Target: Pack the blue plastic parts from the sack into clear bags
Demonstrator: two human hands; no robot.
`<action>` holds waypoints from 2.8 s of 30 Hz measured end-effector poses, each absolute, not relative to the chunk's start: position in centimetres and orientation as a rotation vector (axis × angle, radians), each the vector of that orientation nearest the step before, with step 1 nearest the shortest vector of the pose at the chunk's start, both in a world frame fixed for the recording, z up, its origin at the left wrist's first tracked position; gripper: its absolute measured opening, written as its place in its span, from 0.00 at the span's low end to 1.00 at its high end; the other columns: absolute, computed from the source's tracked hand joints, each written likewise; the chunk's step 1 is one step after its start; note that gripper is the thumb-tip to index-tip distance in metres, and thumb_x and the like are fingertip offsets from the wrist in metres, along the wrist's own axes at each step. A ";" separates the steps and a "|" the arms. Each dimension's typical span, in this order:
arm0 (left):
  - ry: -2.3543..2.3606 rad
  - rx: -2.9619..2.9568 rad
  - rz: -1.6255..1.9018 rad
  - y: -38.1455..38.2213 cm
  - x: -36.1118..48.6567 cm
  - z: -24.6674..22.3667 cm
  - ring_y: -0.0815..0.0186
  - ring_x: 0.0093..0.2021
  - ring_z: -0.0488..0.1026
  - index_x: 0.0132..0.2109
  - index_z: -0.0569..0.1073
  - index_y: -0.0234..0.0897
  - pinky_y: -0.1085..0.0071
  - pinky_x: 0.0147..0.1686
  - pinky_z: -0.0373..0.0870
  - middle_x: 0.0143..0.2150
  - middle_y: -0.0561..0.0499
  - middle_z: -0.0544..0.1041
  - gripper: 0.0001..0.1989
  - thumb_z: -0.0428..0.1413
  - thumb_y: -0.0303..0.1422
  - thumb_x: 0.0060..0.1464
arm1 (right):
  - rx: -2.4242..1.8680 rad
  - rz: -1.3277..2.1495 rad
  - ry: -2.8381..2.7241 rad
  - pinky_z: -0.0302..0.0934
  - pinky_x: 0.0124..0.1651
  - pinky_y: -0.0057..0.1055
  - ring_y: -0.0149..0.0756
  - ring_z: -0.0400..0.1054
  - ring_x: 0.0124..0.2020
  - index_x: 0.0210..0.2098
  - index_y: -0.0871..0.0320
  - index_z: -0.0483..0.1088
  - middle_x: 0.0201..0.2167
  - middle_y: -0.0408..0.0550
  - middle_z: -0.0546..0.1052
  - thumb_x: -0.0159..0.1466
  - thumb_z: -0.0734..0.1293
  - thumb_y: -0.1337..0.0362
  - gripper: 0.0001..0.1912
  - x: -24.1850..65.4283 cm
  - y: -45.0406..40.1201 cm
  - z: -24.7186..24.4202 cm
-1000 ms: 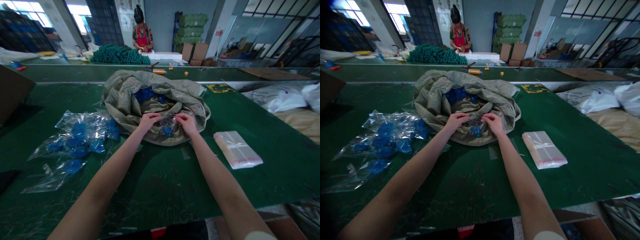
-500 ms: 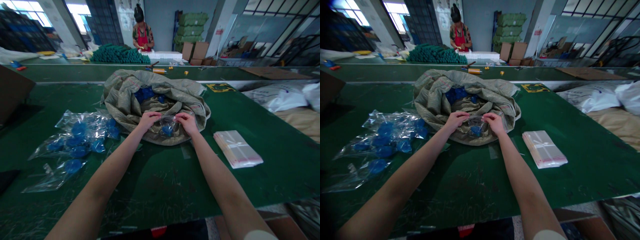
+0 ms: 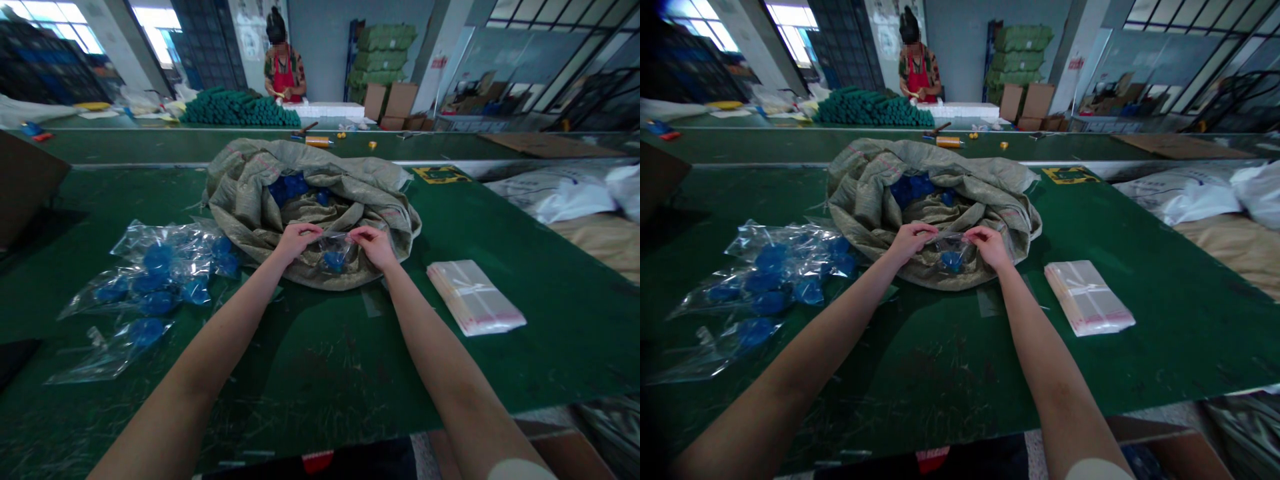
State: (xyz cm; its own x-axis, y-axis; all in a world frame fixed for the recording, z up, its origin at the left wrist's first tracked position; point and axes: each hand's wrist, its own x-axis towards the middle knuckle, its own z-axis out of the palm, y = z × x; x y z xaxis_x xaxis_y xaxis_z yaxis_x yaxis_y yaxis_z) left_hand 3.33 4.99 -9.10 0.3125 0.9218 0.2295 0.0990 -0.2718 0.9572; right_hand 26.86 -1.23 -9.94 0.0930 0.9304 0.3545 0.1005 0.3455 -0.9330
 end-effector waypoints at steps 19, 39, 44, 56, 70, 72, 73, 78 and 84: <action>0.802 1.824 1.160 5.0 3.2 -9.3 0.62 0.41 0.77 0.35 0.81 0.35 0.64 0.48 0.72 0.38 0.47 0.82 0.08 0.61 0.34 0.50 | -1.075 0.745 -1.376 0.69 0.50 0.40 0.39 0.75 0.39 0.31 0.54 0.77 0.34 0.45 0.81 0.55 0.72 0.57 0.08 26.8 -1.5 -9.8; 0.738 1.976 1.174 4.5 2.7 -8.9 0.64 0.39 0.75 0.37 0.81 0.35 0.66 0.44 0.73 0.39 0.46 0.80 0.08 0.59 0.33 0.53 | -1.072 0.695 -1.419 0.68 0.51 0.39 0.39 0.74 0.40 0.31 0.54 0.77 0.36 0.45 0.81 0.57 0.70 0.60 0.05 26.9 -1.3 -10.1; 0.747 1.988 1.180 4.4 2.7 -9.1 0.64 0.40 0.75 0.38 0.81 0.36 0.68 0.40 0.73 0.40 0.46 0.79 0.09 0.59 0.35 0.53 | -1.081 0.680 -1.440 0.68 0.52 0.39 0.39 0.75 0.41 0.32 0.54 0.77 0.36 0.45 0.81 0.57 0.69 0.62 0.05 27.0 -1.3 -10.2; 0.842 1.965 1.192 4.5 2.8 -9.7 0.63 0.40 0.76 0.43 0.80 0.35 0.70 0.38 0.73 0.42 0.45 0.80 0.13 0.60 0.38 0.53 | -1.119 0.711 -1.437 0.69 0.52 0.41 0.39 0.76 0.40 0.34 0.54 0.78 0.36 0.46 0.81 0.57 0.71 0.58 0.08 26.7 -2.0 -9.4; 0.772 1.987 1.182 4.0 2.6 -9.4 0.63 0.40 0.76 0.37 0.80 0.35 0.70 0.36 0.72 0.41 0.45 0.80 0.10 0.60 0.37 0.52 | -1.047 0.784 -1.339 0.69 0.51 0.42 0.39 0.75 0.38 0.33 0.55 0.75 0.33 0.45 0.80 0.50 0.76 0.59 0.13 26.4 -1.8 -9.9; 0.758 1.984 1.187 4.0 2.5 -9.4 0.63 0.40 0.76 0.37 0.80 0.36 0.69 0.36 0.72 0.41 0.45 0.80 0.10 0.61 0.37 0.52 | -1.040 0.752 -1.366 0.69 0.51 0.41 0.39 0.75 0.38 0.30 0.55 0.75 0.34 0.46 0.80 0.52 0.75 0.60 0.09 26.5 -1.8 -9.9; 0.757 1.982 1.188 4.0 2.5 -9.4 0.63 0.40 0.76 0.36 0.80 0.36 0.69 0.36 0.72 0.41 0.44 0.80 0.09 0.61 0.37 0.52 | -1.037 0.741 -1.379 0.69 0.50 0.41 0.39 0.75 0.39 0.29 0.55 0.75 0.34 0.46 0.80 0.53 0.74 0.60 0.07 26.5 -1.8 -9.9; 0.735 1.990 1.199 4.0 2.5 -9.4 0.63 0.40 0.76 0.36 0.80 0.36 0.69 0.36 0.72 0.41 0.44 0.80 0.10 0.61 0.38 0.52 | -1.036 0.725 -1.402 0.69 0.50 0.40 0.39 0.75 0.40 0.28 0.56 0.75 0.35 0.47 0.80 0.54 0.72 0.63 0.04 26.6 -1.9 -9.9; 0.730 1.998 1.231 4.2 2.5 -9.7 0.64 0.39 0.76 0.36 0.80 0.35 0.71 0.33 0.72 0.40 0.45 0.80 0.10 0.62 0.38 0.52 | -1.095 0.715 -1.373 0.70 0.49 0.40 0.39 0.75 0.38 0.31 0.55 0.75 0.34 0.46 0.81 0.52 0.74 0.59 0.09 26.5 -1.8 -10.0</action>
State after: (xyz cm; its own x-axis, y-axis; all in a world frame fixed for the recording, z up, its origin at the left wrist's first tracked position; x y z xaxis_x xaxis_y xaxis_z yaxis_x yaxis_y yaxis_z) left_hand 2.55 4.23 -9.72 0.3979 0.7452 0.5351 0.1123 -0.6185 0.7778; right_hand 26.54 -1.75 -10.03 0.1202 0.9089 0.3993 0.1946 0.3728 -0.9073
